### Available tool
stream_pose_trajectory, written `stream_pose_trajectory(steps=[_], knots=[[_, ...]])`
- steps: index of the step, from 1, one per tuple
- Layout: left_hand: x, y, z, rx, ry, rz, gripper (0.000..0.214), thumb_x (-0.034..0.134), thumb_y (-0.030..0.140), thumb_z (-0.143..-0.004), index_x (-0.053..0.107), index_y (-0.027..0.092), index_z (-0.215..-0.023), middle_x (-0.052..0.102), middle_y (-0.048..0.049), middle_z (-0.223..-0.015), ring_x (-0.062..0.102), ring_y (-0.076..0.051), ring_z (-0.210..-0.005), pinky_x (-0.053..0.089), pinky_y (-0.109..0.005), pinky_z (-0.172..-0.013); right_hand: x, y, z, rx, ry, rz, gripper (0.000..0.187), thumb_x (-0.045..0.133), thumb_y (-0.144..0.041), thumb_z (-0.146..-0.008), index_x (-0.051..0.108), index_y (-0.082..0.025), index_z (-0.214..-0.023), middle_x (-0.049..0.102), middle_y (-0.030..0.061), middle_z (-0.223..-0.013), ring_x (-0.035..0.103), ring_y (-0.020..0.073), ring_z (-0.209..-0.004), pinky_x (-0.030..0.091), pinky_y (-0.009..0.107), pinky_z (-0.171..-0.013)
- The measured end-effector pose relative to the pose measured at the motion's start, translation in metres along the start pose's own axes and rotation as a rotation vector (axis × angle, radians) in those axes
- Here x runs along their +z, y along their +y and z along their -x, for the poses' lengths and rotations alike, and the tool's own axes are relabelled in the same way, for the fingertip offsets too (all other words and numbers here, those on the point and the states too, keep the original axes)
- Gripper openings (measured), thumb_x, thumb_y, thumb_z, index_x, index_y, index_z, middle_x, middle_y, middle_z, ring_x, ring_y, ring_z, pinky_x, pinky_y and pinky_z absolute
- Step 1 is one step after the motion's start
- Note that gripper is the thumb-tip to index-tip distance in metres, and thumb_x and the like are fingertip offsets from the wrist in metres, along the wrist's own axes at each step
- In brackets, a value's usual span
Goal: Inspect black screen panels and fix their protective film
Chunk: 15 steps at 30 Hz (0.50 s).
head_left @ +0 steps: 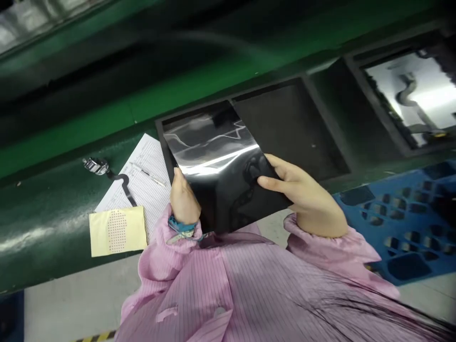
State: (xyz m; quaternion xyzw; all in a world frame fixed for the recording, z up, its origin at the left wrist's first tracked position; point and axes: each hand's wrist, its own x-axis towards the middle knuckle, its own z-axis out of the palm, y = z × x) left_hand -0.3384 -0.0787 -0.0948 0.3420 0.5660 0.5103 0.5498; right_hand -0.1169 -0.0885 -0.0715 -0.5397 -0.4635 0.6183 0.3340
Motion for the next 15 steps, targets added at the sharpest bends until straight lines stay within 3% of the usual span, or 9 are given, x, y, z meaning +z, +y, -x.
stream_pose_trajectory(steps=[2,5,7,10,13,15], knots=[[0.002,0.007,0.004,0.003,-0.098,0.108,0.058,0.023,0.051,-0.1,0.044,0.026,-0.148,0.05,-0.0028,-0.153,0.045,-0.019,-0.144,0.037,-0.043,-0.125,-0.021,0.001,0.0,0.053,0.069,-0.151,0.071,0.08,-0.056,-0.063,0.055,-0.022,-0.119,0.062,0.0104,-0.117,0.064,0.0231,-0.101,0.058,0.032,-0.076],[-0.009,0.01,0.014,0.229,-0.148,0.035,0.053,0.045,0.043,-0.099,0.043,0.026,-0.148,0.045,-0.0048,-0.157,0.04,-0.018,-0.147,0.035,-0.039,-0.125,-0.065,0.003,-0.008,0.036,0.21,-0.114,0.08,0.08,-0.061,-0.056,0.052,-0.026,-0.122,0.063,0.0093,-0.115,0.064,0.0234,-0.099,0.056,0.032,-0.072],[-0.022,0.005,0.02,0.39,-0.117,-0.233,0.046,0.048,0.041,-0.099,0.053,0.024,-0.141,0.048,-0.0069,-0.154,0.038,-0.019,-0.149,0.032,-0.041,-0.127,-0.093,0.007,-0.015,0.031,0.29,-0.04,0.081,0.078,-0.064,-0.057,0.05,-0.028,-0.124,0.064,0.0081,-0.113,0.063,0.0228,-0.1,0.055,0.033,-0.073],[-0.04,-0.015,0.025,0.505,-0.091,-0.707,0.042,0.046,0.038,-0.1,0.057,0.021,-0.136,0.046,-0.0116,-0.155,0.031,-0.027,-0.153,0.025,-0.055,-0.127,-0.121,0.016,-0.027,0.049,0.328,0.052,0.069,0.071,-0.062,-0.068,0.051,-0.029,-0.125,0.065,0.0061,-0.112,0.063,0.0191,-0.098,0.054,0.031,-0.077],[-0.049,-0.04,0.025,0.592,-0.051,-1.05,0.042,0.046,0.033,-0.099,0.057,0.017,-0.137,0.042,-0.0164,-0.157,0.026,-0.036,-0.153,0.025,-0.068,-0.122,-0.133,0.025,-0.037,0.108,0.336,0.165,0.054,0.062,-0.052,-0.078,0.053,-0.025,-0.124,0.064,0.0079,-0.116,0.064,0.0168,-0.094,0.055,0.03,-0.082],[-0.051,-0.053,0.023,0.697,-0.031,-1.15,0.041,0.048,0.029,-0.097,0.057,0.015,-0.135,0.045,-0.0183,-0.154,0.028,-0.037,-0.152,0.032,-0.067,-0.119,-0.132,0.03,-0.039,0.142,0.406,0.295,0.054,0.06,-0.044,-0.08,0.052,-0.019,-0.128,0.061,0.0131,-0.121,0.062,0.0213,-0.104,0.053,0.039,-0.097]])
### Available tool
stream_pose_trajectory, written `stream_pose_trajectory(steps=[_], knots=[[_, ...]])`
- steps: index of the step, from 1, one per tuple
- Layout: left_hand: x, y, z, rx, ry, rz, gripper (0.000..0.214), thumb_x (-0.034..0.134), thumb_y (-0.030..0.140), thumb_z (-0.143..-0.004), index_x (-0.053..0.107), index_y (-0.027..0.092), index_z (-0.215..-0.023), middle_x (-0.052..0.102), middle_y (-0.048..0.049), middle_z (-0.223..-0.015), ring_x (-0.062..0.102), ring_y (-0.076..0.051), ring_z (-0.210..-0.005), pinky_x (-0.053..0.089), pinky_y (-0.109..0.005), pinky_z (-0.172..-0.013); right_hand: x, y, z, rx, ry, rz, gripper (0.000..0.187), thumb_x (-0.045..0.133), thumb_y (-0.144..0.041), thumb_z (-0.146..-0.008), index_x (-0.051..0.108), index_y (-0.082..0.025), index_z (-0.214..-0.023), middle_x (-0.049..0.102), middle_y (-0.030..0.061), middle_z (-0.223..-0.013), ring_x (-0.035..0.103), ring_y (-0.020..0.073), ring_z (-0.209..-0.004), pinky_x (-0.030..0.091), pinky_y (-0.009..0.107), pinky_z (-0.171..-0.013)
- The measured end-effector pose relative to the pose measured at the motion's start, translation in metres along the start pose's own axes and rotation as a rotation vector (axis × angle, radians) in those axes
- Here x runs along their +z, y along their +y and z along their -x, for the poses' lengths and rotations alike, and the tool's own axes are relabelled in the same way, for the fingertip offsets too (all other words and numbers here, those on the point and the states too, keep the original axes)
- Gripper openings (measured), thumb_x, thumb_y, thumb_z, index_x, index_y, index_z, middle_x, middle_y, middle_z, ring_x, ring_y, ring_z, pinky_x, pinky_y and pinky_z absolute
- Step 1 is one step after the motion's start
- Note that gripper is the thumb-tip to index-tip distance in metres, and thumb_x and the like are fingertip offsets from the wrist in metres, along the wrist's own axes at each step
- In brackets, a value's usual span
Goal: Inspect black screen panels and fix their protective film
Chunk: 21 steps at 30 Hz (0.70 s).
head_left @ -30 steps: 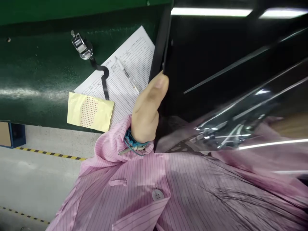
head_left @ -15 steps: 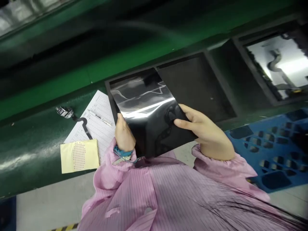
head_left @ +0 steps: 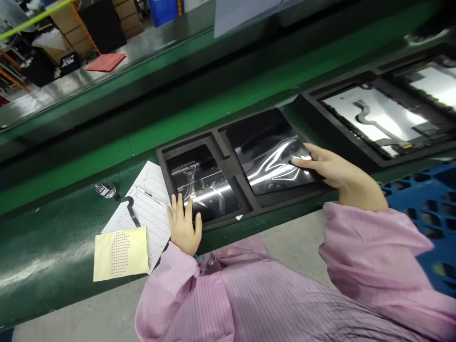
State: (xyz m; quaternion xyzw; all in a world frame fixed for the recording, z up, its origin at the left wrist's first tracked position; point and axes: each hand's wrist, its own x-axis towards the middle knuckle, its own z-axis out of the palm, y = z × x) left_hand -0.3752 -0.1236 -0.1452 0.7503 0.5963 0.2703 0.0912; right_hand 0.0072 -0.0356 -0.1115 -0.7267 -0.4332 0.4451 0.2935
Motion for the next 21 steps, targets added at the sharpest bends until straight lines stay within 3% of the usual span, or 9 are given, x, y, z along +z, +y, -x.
stream_pose_trajectory(steps=[2,4,6,8,9,11,13,15,21], knots=[[0.006,-0.004,0.003,0.07,0.062,-0.027,0.041,0.05,0.026,-0.096,0.057,0.015,-0.135,0.048,-0.018,-0.152,0.031,-0.035,-0.152,0.038,-0.06,-0.119,0.011,0.003,0.008,-0.032,0.147,0.155,0.063,0.061,-0.042,-0.081,0.048,-0.014,-0.136,0.054,0.0209,-0.13,0.053,0.0324,-0.123,0.04,0.055,-0.112],[0.008,-0.007,0.006,0.087,0.126,0.005,0.04,0.051,0.024,-0.096,0.057,0.016,-0.135,0.047,-0.0168,-0.152,0.032,-0.031,-0.151,0.04,-0.055,-0.119,0.032,0.007,0.027,-0.15,0.309,0.292,0.072,0.057,-0.051,-0.085,0.042,-0.011,-0.143,0.038,0.0257,-0.146,0.031,0.0435,-0.141,0.02,0.067,-0.118],[0.007,-0.009,0.01,0.04,0.16,0.073,0.04,0.05,0.023,-0.097,0.055,0.018,-0.136,0.043,-0.0157,-0.155,0.033,-0.028,-0.151,0.038,-0.052,-0.121,0.061,0.016,0.054,-0.355,0.4,0.379,0.077,0.045,-0.067,-0.089,0.042,-0.015,-0.145,0.018,0.0175,-0.159,0.004,0.0448,-0.149,0.002,0.068,-0.121],[0.007,-0.012,0.014,-0.039,0.167,0.175,0.042,0.047,0.025,-0.098,0.052,0.02,-0.139,0.038,-0.014,-0.158,0.033,-0.025,-0.151,0.034,-0.05,-0.124,0.091,0.032,0.079,-0.599,0.248,0.426,0.08,0.045,-0.086,-0.079,0.059,-0.024,-0.127,0.044,0.0103,-0.145,0.036,0.0365,-0.138,0.027,0.058,-0.121],[0.008,-0.014,0.017,-0.091,0.176,0.234,0.043,0.045,0.027,-0.1,0.05,0.022,-0.142,0.036,-0.0129,-0.16,0.032,-0.024,-0.151,0.032,-0.049,-0.125,0.104,0.041,0.087,-0.747,0.146,0.465,0.078,0.052,-0.088,-0.075,0.062,-0.028,-0.123,0.049,0.0077,-0.139,0.045,0.0324,-0.131,0.039,0.053,-0.114],[0.01,-0.016,0.02,-0.188,0.227,0.356,0.045,0.038,0.029,-0.102,0.045,0.024,-0.146,0.036,-0.0111,-0.16,0.031,-0.021,-0.151,0.028,-0.046,-0.127,0.121,0.059,0.093,-0.975,0.17,0.553,0.049,0.055,-0.069,-0.088,0.069,-0.026,-0.108,0.058,0.0098,-0.119,0.054,0.0264,-0.113,0.049,0.045,-0.095],[0.014,-0.018,0.021,-0.239,0.297,0.456,0.047,0.032,0.031,-0.104,0.042,0.023,-0.148,0.039,-0.011,-0.158,0.033,-0.019,-0.151,0.027,-0.043,-0.128,0.128,0.069,0.08,-1.019,0.265,0.568,0.034,0.054,-0.051,-0.094,0.07,-0.021,-0.095,0.055,0.0129,-0.105,0.053,0.0244,-0.1,0.048,0.043,-0.087],[0.017,-0.019,0.022,-0.234,0.316,0.513,0.049,0.031,0.032,-0.104,0.038,0.021,-0.15,0.041,-0.0117,-0.157,0.034,-0.018,-0.15,0.028,-0.041,-0.128,0.127,0.063,0.052,-0.985,0.31,0.559,0.033,0.056,-0.048,-0.093,0.069,-0.018,-0.092,0.051,0.015,-0.105,0.051,0.0257,-0.1,0.046,0.045,-0.089],[0.021,-0.02,0.019,-0.274,0.23,0.469,0.05,0.035,0.039,-0.103,0.043,0.018,-0.147,0.045,-0.0141,-0.155,0.038,-0.022,-0.148,0.031,-0.046,-0.126,0.128,-0.029,-0.079,-0.89,0.244,0.602,0.041,0.068,-0.039,-0.085,0.057,-0.013,-0.115,0.044,0.0172,-0.129,0.039,0.0274,-0.127,0.035,0.043,-0.114]])
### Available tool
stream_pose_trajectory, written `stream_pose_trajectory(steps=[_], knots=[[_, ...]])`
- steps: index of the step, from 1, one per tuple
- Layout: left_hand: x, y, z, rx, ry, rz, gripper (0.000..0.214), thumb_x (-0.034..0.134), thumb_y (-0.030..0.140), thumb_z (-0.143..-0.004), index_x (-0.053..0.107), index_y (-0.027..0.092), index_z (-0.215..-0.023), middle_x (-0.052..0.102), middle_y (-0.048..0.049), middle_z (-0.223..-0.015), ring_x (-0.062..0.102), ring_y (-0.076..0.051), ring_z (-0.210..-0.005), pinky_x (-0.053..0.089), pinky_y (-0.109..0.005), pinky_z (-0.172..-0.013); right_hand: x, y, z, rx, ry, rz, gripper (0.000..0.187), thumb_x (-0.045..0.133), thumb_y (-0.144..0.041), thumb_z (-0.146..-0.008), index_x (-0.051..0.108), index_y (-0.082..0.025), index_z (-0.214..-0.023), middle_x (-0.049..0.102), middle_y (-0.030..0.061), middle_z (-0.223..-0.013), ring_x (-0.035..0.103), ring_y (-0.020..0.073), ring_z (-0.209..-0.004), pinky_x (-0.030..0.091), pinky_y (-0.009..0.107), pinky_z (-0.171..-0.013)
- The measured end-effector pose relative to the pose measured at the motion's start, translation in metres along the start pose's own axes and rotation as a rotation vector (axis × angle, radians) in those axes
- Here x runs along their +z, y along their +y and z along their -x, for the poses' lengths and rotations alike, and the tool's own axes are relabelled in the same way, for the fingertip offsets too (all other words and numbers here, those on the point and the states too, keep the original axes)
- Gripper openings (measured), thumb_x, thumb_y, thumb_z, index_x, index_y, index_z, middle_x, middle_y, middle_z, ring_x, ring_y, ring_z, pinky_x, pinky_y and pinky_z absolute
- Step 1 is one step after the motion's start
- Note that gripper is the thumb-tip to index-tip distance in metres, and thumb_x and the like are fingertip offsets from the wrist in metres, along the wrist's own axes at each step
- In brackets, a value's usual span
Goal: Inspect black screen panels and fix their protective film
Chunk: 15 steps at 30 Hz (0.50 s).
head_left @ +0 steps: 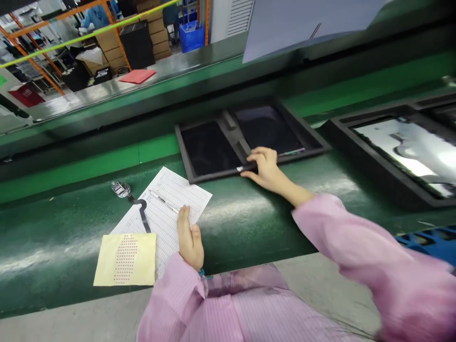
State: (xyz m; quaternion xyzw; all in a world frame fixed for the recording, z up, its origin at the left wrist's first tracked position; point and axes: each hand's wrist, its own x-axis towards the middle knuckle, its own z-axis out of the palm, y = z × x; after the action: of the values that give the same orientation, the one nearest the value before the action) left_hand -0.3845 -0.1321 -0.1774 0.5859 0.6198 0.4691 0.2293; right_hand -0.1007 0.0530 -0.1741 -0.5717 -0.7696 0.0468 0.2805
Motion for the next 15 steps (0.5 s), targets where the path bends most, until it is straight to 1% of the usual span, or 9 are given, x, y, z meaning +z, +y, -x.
stream_pose_trajectory(steps=[1,3,4,5,7,8,10,13,15], knots=[[0.0,0.0,-0.001,-0.011,-0.016,-0.037,0.049,0.036,0.04,-0.102,0.047,0.018,-0.144,0.046,-0.0147,-0.154,0.038,-0.023,-0.147,0.031,-0.049,-0.126,0.005,0.002,-0.025,0.053,0.027,0.016,0.046,0.066,-0.036,-0.086,0.052,-0.011,-0.122,0.038,0.0195,-0.136,0.034,0.0281,-0.133,0.031,0.043,-0.117],[0.001,-0.001,-0.002,-0.011,-0.051,-0.113,0.046,0.038,0.041,-0.101,0.056,0.017,-0.136,0.048,-0.0155,-0.152,0.039,-0.026,-0.147,0.032,-0.054,-0.125,0.017,0.0,-0.063,0.226,0.14,0.057,0.054,0.059,-0.03,-0.09,0.041,-0.003,-0.133,0.023,0.026,-0.144,0.019,0.0337,-0.14,0.023,0.05,-0.119],[0.002,-0.002,-0.003,-0.001,-0.066,-0.143,0.044,0.04,0.041,-0.101,0.059,0.018,-0.132,0.049,-0.0157,-0.151,0.039,-0.028,-0.147,0.032,-0.056,-0.124,0.024,-0.003,-0.074,0.313,0.185,0.07,0.052,0.053,-0.026,-0.092,0.038,0.0,-0.134,0.021,0.0283,-0.144,0.018,0.0356,-0.139,0.023,0.053,-0.117],[0.002,-0.002,-0.004,0.012,-0.072,-0.166,0.042,0.041,0.04,-0.101,0.062,0.018,-0.129,0.05,-0.0159,-0.149,0.039,-0.029,-0.147,0.033,-0.057,-0.123,0.03,-0.007,-0.079,0.383,0.208,0.074,0.047,0.049,-0.024,-0.093,0.038,0.0,-0.132,0.023,0.0287,-0.142,0.02,0.0361,-0.138,0.025,0.055,-0.115],[0.003,-0.003,-0.005,0.041,-0.063,-0.198,0.039,0.042,0.038,-0.1,0.064,0.018,-0.125,0.053,-0.0161,-0.146,0.041,-0.03,-0.146,0.035,-0.059,-0.121,0.042,-0.017,-0.076,0.424,0.169,0.059,0.037,0.047,-0.027,-0.096,0.046,-0.003,-0.124,0.037,0.0223,-0.132,0.033,0.0311,-0.13,0.034,0.052,-0.11],[0.004,-0.004,-0.005,0.055,-0.057,-0.211,0.038,0.043,0.037,-0.1,0.064,0.018,-0.124,0.054,-0.0162,-0.145,0.041,-0.03,-0.145,0.036,-0.059,-0.121,0.045,-0.022,-0.069,0.393,0.121,0.042,0.035,0.049,-0.033,-0.096,0.049,-0.006,-0.12,0.044,0.0176,-0.125,0.039,0.027,-0.124,0.038,0.048,-0.107],[0.004,-0.006,-0.005,0.078,-0.057,-0.235,0.036,0.043,0.034,-0.099,0.065,0.017,-0.123,0.056,-0.0165,-0.143,0.041,-0.03,-0.145,0.036,-0.06,-0.12,0.048,-0.03,-0.051,0.282,0.025,0.003,0.04,0.053,-0.046,-0.096,0.054,-0.011,-0.116,0.05,0.0108,-0.117,0.047,0.0199,-0.114,0.044,0.04,-0.104],[0.004,-0.008,-0.007,0.109,-0.073,-0.253,0.035,0.044,0.033,-0.099,0.065,0.017,-0.122,0.056,-0.0162,-0.142,0.041,-0.031,-0.145,0.035,-0.062,-0.12,0.038,-0.028,-0.024,0.175,-0.02,-0.037,0.047,0.053,-0.052,-0.096,0.055,-0.012,-0.119,0.052,0.0107,-0.119,0.05,0.0169,-0.109,0.046,0.035,-0.1],[0.003,-0.011,-0.009,0.123,-0.078,-0.249,0.034,0.045,0.033,-0.099,0.065,0.018,-0.122,0.055,-0.0155,-0.143,0.041,-0.031,-0.145,0.035,-0.062,-0.12,0.021,-0.012,-0.01,0.209,0.036,-0.024,0.047,0.057,-0.047,-0.092,0.054,-0.011,-0.122,0.051,0.0144,-0.125,0.048,0.0212,-0.117,0.042,0.038,-0.104]])
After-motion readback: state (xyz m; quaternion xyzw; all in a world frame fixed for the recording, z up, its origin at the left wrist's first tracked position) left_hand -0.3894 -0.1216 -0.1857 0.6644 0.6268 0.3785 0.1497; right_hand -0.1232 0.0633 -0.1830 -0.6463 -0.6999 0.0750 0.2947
